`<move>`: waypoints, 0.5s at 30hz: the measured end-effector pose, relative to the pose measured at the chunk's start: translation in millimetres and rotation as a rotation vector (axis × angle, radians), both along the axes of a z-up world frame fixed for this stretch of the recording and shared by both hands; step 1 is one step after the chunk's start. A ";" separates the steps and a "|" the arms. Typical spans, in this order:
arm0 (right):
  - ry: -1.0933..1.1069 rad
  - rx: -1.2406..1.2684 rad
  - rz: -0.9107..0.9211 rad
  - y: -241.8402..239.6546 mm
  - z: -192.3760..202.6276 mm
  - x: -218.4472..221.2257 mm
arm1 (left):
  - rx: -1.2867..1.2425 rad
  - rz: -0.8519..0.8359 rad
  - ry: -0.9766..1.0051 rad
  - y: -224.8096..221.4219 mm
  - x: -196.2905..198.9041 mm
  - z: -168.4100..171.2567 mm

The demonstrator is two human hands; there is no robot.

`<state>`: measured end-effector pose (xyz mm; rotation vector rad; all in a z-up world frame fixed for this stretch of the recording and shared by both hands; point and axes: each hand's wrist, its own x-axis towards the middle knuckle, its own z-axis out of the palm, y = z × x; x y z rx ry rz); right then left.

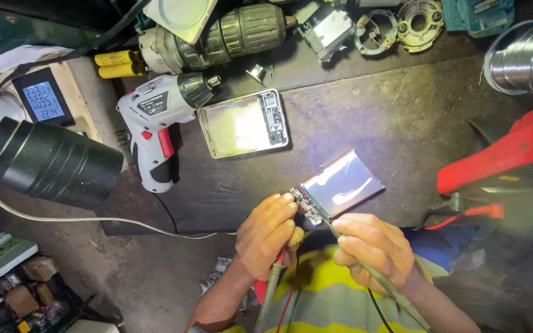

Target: Testing a circuit board and battery assembly using a digital multimeter on a repair bench.

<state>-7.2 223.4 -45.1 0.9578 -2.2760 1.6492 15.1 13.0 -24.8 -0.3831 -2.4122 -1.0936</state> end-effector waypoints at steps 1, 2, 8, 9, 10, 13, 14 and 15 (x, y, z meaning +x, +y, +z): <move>-0.005 -0.005 0.006 0.1 0.6 -0.3 | -0.013 0.006 0.038 0.3 -0.5 -1.0; -0.006 -0.004 0.004 0.5 1.2 -0.4 | -0.013 0.004 0.037 1.1 -0.9 0.0; -0.009 -0.002 0.011 0.5 0.5 -0.7 | -0.024 0.027 0.031 4.0 -6.1 1.8; -0.004 0.000 0.008 0.4 0.3 -0.8 | -0.031 0.017 0.052 3.5 -6.2 0.9; 0.001 0.002 0.004 0.2 0.1 -0.8 | -0.038 0.007 0.073 3.0 -6.2 0.0; 0.012 0.007 -0.004 -0.1 1.0 -1.9 | -0.064 0.020 0.065 4.3 -7.3 2.3; 0.011 0.007 -0.004 -0.4 1.0 -2.0 | -0.065 0.020 0.065 4.1 -6.9 0.8; 0.012 0.004 -0.004 -0.6 1.1 -2.0 | -0.068 0.019 0.085 3.9 -6.5 -0.6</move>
